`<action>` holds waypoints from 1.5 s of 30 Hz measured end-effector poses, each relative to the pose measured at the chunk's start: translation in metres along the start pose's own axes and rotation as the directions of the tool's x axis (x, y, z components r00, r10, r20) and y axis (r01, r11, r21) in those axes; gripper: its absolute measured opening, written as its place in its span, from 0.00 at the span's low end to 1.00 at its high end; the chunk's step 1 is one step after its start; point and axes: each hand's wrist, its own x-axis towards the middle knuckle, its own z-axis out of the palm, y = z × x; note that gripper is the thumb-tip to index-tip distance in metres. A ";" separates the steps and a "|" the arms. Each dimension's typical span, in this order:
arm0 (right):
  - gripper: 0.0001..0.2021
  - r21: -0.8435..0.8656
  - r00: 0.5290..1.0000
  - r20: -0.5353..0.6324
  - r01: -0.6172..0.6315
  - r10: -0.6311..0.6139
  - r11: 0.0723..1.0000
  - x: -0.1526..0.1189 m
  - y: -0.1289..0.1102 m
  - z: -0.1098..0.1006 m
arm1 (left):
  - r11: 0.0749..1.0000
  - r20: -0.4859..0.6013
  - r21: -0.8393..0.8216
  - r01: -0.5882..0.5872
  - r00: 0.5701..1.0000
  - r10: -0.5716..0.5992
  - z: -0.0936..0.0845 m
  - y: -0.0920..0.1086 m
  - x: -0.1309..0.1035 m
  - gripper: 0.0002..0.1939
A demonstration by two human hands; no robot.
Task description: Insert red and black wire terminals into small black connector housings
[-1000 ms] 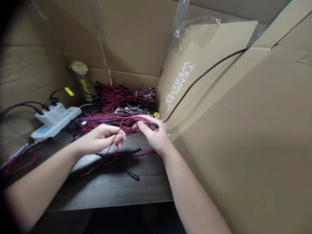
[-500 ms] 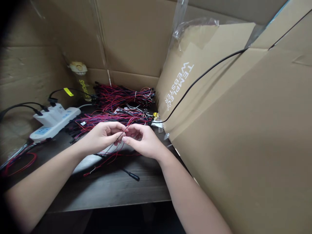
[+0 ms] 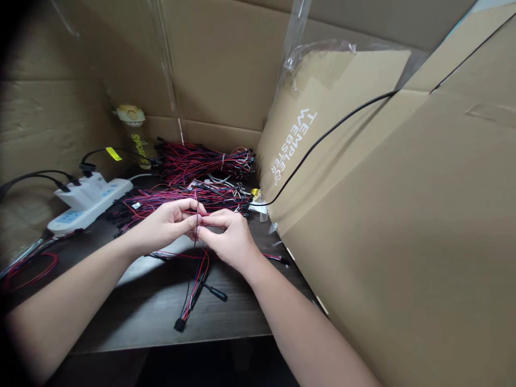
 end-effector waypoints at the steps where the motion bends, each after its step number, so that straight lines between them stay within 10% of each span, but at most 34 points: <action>1: 0.06 -0.036 1.000 -0.016 0.016 -0.016 0.999 -0.001 -0.001 0.001 | 1.000 0.003 -0.003 0.001 1.000 -0.001 0.000 0.000 0.000 0.22; 14: 0.07 0.194 0.990 -0.056 -0.114 0.127 0.974 0.001 -0.007 0.000 | 0.998 0.091 -0.053 -0.042 0.995 0.047 0.005 -0.002 -0.006 0.33; 19: 0.12 0.392 0.973 0.073 -0.229 0.218 0.891 0.000 -0.014 0.000 | 0.998 0.124 -0.065 -0.005 0.992 0.013 0.008 0.000 -0.005 0.25; 35: 0.18 0.618 0.894 -0.054 -0.320 0.445 0.718 0.012 -0.005 -0.004 | 0.999 0.173 0.051 0.017 0.985 -0.026 0.008 0.012 -0.012 0.28; 45: 0.17 0.634 0.882 -0.017 -0.355 0.471 0.687 0.010 -0.008 -0.002 | 0.994 0.290 0.102 0.032 0.955 -0.061 0.005 0.012 -0.012 0.12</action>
